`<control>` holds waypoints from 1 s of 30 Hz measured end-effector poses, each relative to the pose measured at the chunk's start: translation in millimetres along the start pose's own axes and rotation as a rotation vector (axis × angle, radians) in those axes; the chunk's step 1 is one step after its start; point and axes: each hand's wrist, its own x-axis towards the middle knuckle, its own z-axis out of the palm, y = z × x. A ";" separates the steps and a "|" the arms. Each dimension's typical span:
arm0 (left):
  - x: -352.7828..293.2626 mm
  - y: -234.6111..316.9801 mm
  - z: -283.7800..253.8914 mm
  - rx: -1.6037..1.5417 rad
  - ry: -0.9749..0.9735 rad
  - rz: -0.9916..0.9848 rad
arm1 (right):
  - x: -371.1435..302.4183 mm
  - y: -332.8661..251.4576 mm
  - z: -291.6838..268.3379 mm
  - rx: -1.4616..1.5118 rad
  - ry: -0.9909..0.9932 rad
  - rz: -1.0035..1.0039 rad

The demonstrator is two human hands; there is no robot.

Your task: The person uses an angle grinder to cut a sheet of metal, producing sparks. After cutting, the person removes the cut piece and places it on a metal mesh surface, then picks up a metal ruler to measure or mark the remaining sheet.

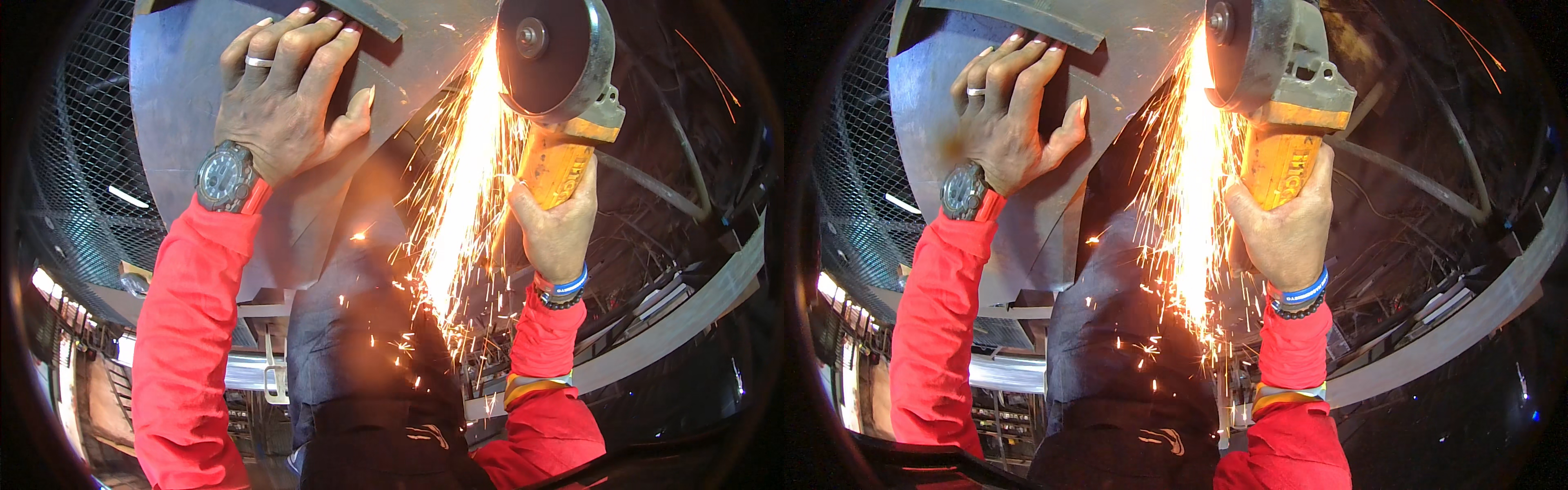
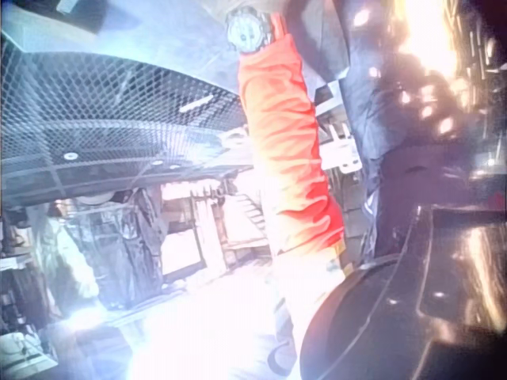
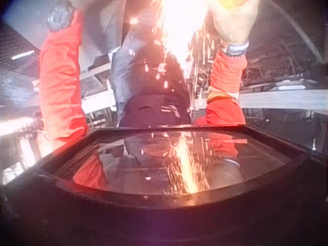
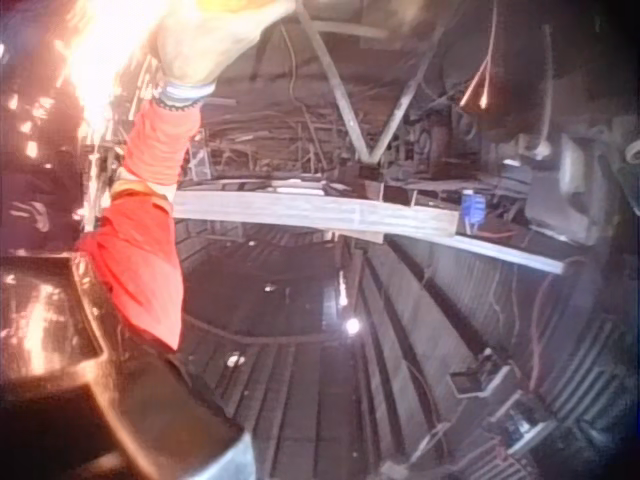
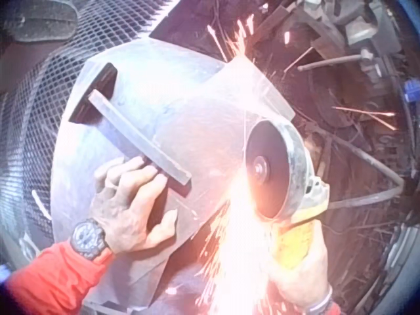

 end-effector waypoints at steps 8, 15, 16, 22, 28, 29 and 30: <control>-3.0 -3.4 1.2 0.003 0.009 0.004 | 2.8 -2.0 0.0 -0.061 -0.022 -0.024; -0.1 -2.5 1.5 0.033 0.013 0.018 | -7.6 5.9 -3.8 -0.048 -0.032 0.029; 0.4 -2.3 1.2 0.037 0.018 0.019 | -8.8 6.3 -4.2 -0.054 -0.036 0.041; 2.6 -1.1 -1.7 0.042 0.002 0.020 | -15.5 17.3 -5.7 -0.105 -0.036 -0.029; 1.4 -1.2 -0.3 0.039 -0.003 0.028 | -17.4 19.3 -3.4 -0.053 -0.042 0.014; 1.3 -1.0 -0.2 0.034 -0.001 0.031 | -17.9 20.2 -3.3 -0.065 -0.040 0.010; 1.6 -1.2 -0.6 0.030 0.000 0.032 | -18.3 20.3 -3.0 -0.076 -0.039 0.005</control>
